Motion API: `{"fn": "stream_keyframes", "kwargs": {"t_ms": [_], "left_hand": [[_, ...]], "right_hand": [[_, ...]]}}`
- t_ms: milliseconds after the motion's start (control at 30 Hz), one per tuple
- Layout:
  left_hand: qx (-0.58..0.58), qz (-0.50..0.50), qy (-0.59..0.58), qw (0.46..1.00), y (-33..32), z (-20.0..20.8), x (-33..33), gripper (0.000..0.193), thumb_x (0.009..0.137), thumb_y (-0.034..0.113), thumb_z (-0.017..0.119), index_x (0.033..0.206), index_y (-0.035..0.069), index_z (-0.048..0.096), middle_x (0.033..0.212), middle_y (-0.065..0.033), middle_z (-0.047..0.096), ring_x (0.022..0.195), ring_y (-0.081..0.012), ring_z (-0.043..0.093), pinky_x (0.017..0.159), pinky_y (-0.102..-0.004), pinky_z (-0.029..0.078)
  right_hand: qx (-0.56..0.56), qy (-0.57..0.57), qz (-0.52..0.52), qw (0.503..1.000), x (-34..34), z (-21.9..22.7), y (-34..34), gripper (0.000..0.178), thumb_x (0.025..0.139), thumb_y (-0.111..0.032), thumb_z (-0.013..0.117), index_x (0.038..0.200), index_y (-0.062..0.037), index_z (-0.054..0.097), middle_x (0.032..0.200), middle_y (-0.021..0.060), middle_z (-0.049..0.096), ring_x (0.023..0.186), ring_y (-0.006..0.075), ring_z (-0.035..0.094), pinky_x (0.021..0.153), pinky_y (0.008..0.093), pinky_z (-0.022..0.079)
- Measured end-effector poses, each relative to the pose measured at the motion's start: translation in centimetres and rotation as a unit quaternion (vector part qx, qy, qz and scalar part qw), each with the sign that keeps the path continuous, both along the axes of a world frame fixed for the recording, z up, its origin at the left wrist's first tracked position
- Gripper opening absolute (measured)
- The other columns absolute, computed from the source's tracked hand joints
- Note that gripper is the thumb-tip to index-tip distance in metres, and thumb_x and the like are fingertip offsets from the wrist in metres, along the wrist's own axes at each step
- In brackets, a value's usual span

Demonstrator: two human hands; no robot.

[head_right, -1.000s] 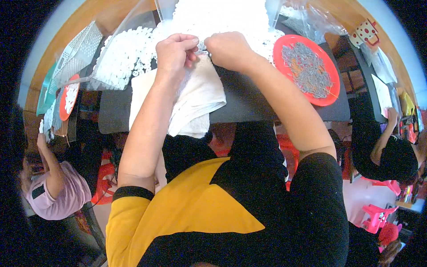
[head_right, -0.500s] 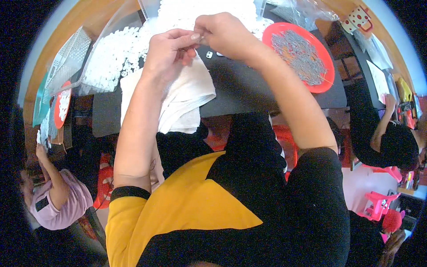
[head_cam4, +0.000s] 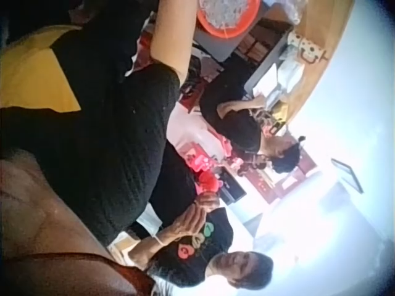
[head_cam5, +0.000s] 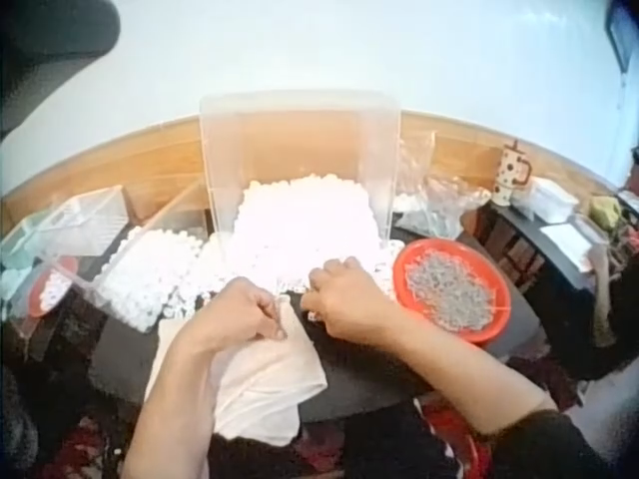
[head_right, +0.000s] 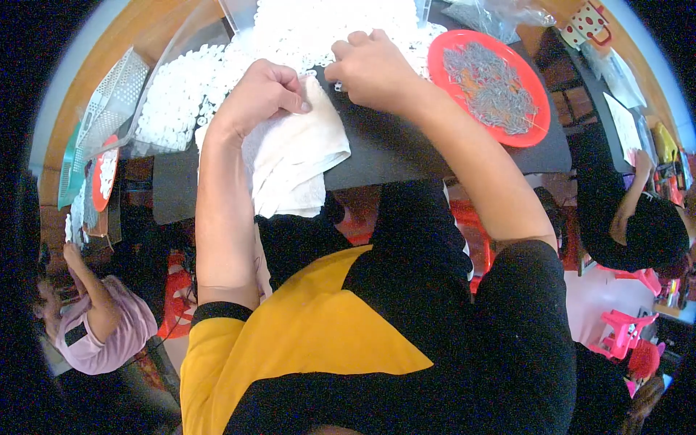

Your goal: The recorder manually assembles small white plastic components by inserting metal pins into them.

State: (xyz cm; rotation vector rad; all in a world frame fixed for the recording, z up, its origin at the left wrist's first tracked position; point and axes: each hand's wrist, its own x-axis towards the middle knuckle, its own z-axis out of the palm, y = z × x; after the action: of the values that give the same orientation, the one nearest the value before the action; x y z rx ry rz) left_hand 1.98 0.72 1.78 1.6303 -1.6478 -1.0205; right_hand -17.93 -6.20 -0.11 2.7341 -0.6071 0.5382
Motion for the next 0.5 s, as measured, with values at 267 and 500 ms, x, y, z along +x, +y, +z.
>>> {"fn": "stream_keyframes", "kwargs": {"t_ms": [267,500], "left_hand": [[-0.164,0.079,0.061,0.981,-1.0,-1.1,-0.3,0.009,0.073,0.011,0.069,0.071,0.003,0.067,0.061,-0.0034,0.06,0.05,-0.0109,0.051,0.046,-0.0249,0.04],[0.025,-0.063,0.446,0.892,0.6,1.2,-1.9,0.027,0.094,0.02,0.054,0.087,-0.005,0.062,0.066,-0.0069,0.061,0.046,-0.0087,0.05,0.039,-0.0199,0.034]], "right_hand": [[0.039,-0.037,0.004,0.999,-0.4,-0.1,-0.2,0.007,0.074,-0.013,0.066,0.08,-0.013,0.063,0.087,0.0032,0.057,0.093,0.0243,0.056,0.076,0.0384,0.04],[-0.006,-0.274,0.124,0.953,0.2,3.1,1.6,0.01,0.07,-0.008,0.069,0.077,-0.0104,0.063,0.074,0.0036,0.056,0.077,0.0229,0.057,0.068,0.0355,0.04]]}}
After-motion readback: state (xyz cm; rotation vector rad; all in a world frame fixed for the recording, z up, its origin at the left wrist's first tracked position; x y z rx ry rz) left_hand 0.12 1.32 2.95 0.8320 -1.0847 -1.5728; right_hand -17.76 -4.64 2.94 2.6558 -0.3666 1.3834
